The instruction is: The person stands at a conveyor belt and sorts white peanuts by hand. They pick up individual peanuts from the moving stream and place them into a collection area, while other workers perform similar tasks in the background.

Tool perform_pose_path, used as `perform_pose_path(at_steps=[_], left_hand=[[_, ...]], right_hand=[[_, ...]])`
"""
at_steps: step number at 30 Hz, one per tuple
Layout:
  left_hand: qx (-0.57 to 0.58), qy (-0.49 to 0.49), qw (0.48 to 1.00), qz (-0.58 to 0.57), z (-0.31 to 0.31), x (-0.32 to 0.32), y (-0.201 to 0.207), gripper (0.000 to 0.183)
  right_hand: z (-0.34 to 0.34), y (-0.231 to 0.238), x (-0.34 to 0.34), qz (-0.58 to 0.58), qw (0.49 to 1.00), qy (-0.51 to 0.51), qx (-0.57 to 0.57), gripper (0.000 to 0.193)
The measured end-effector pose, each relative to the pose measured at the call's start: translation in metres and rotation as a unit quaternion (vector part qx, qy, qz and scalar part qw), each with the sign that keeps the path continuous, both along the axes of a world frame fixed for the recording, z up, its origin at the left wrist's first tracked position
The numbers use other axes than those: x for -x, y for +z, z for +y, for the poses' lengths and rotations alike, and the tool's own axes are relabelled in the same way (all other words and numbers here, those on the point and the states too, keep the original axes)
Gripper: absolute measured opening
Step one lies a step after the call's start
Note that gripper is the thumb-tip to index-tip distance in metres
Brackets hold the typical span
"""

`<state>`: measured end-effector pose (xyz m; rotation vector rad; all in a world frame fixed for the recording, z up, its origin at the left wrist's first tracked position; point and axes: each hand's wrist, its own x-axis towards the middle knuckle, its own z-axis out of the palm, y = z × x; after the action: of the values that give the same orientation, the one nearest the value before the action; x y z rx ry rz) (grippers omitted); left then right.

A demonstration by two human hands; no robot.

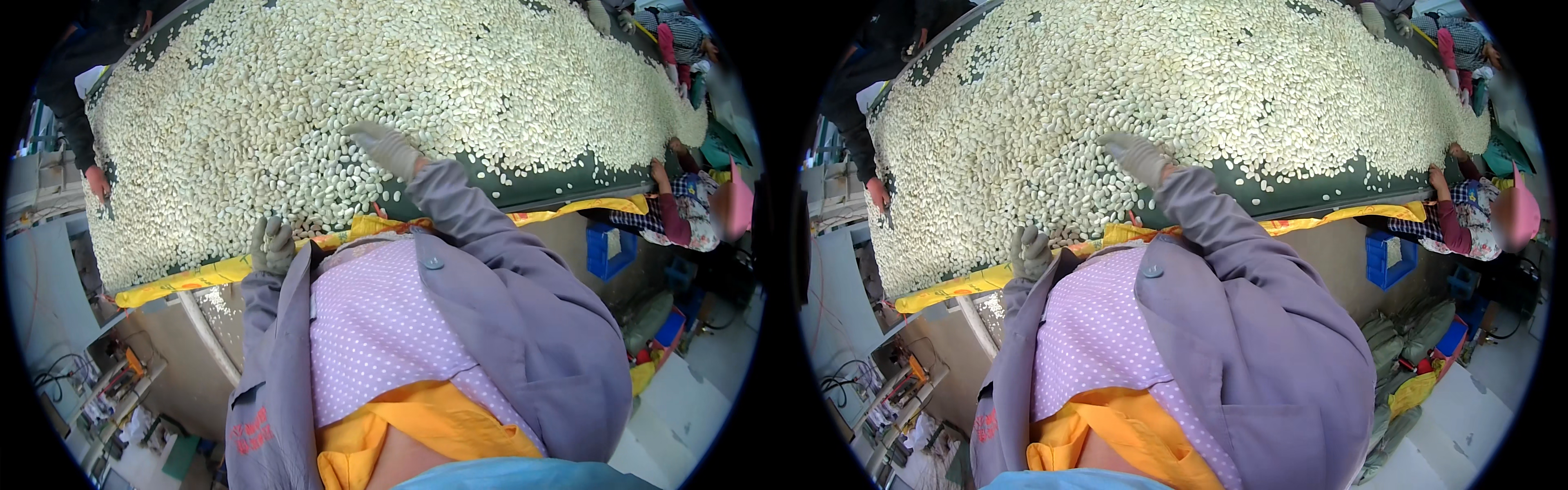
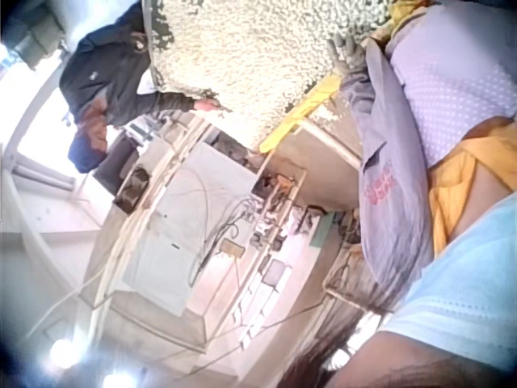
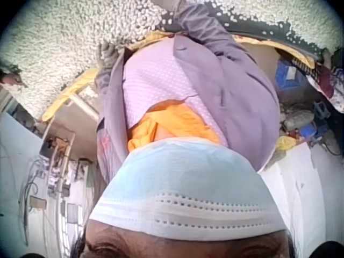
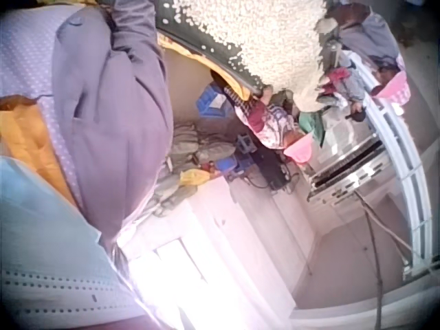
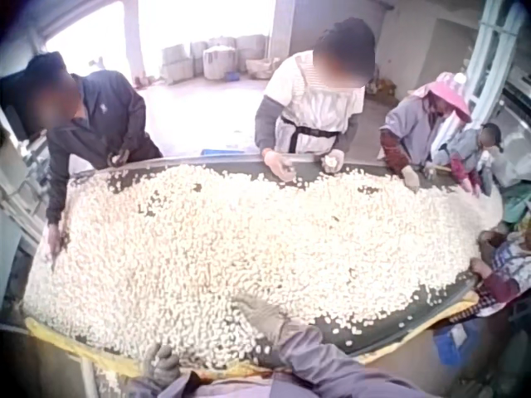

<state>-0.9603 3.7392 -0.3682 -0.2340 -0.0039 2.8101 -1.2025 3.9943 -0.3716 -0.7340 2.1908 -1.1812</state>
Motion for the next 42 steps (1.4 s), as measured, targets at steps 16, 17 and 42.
perform_pose_path(at_steps=[16,17,42], left_hand=[[-0.029,-0.026,0.999,0.027,0.045,0.022,0.003,0.036],[-0.056,-0.036,0.998,0.015,0.047,0.024,0.003,0.036],[0.0,-0.018,1.0,0.01,0.119,0.045,-0.005,0.035]], right_hand=[[0.047,-0.015,0.064,0.002,0.98,-0.2,-0.008,0.029],[0.043,-0.012,0.077,0.029,0.979,-0.199,-0.025,0.03],[0.023,0.005,0.138,0.035,0.996,-0.043,-0.076,0.033]])
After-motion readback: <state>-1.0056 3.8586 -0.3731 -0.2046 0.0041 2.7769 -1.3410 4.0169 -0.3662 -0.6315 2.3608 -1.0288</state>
